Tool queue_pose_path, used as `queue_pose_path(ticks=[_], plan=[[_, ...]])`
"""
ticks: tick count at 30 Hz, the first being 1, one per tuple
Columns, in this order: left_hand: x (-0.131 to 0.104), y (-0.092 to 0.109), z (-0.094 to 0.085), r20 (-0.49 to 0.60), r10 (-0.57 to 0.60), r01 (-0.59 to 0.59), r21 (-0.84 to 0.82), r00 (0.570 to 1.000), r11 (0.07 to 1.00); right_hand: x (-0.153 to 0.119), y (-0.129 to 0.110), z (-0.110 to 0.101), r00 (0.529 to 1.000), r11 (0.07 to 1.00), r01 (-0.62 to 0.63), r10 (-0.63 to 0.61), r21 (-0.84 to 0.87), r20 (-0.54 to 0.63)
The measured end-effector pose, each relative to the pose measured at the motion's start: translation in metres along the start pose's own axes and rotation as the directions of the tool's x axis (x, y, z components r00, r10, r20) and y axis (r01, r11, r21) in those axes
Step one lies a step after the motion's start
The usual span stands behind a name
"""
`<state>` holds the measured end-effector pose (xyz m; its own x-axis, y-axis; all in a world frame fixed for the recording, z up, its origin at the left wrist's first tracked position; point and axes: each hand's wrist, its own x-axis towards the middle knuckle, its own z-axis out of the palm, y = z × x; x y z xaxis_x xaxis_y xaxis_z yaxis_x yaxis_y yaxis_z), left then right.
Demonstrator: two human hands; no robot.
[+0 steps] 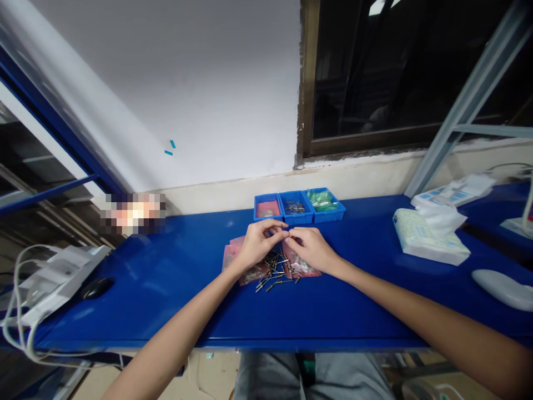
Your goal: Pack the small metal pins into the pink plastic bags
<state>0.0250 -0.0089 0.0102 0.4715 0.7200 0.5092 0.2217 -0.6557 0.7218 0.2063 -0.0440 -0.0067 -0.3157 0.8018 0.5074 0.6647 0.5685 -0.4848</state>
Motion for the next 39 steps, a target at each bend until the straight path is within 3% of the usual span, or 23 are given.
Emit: queue_pose_path(ticks=[3, 10, 15, 20, 24, 27, 29, 32, 35, 39], plan=[[0.0, 0.0, 0.001, -0.007, 0.026, -0.026, -0.001, 1.0, 1.0, 0.0, -0.001, -0.001, 1.0, 1.0, -0.011, 0.011, -0.012, 0.009], [-0.004, -0.006, -0.004, 0.135, 0.237, -0.27, 0.349, 0.962, 0.897, 0.0, -0.003, -0.005, 1.0, 1.0, -0.016, 0.016, 0.004, -0.023], [-0.006, -0.01, -0.005, 0.149, 0.244, -0.285, 0.454, 0.958, 0.844, -0.001, -0.008, -0.009, 0.999, 0.999, 0.021, -0.019, 0.04, -0.051], [-0.004, -0.007, -0.002, 0.031, 0.176, -0.178, 0.301, 0.984, 0.937, 0.001, 0.0, -0.007, 0.993, 0.998, -0.025, 0.031, 0.055, -0.113], [-0.005, -0.006, 0.002, -0.035, 0.076, -0.071, 0.122, 0.997, 0.99, 0.002, 0.002, -0.004, 0.997, 0.994, -0.051, 0.055, 0.1, -0.047], [-0.005, -0.007, 0.002, -0.018, 0.084, -0.081, 0.149, 0.996, 0.986, 0.001, 0.0, -0.005, 0.998, 0.993, -0.048, 0.052, 0.104, -0.033], [-0.004, -0.008, 0.0, 0.001, 0.107, -0.105, 0.198, 0.994, 0.975, 0.001, 0.0, -0.008, 0.999, 0.999, -0.017, 0.019, 0.05, -0.034], [-0.003, -0.01, -0.004, 0.016, 0.129, -0.128, 0.292, 0.992, 0.948, 0.008, 0.007, -0.016, 0.996, 0.983, 0.034, -0.047, -0.181, -0.07], [-0.001, -0.012, -0.011, 0.047, 0.14, -0.146, 0.468, 0.989, 0.872, 0.023, 0.022, -0.023, 0.992, 0.893, -0.003, -0.054, -0.449, -0.114], [0.002, -0.012, -0.024, 0.181, 0.139, -0.222, 0.613, 0.974, 0.758, 0.032, 0.029, -0.024, 0.995, 0.774, -0.008, -0.057, -0.633, -0.082]])
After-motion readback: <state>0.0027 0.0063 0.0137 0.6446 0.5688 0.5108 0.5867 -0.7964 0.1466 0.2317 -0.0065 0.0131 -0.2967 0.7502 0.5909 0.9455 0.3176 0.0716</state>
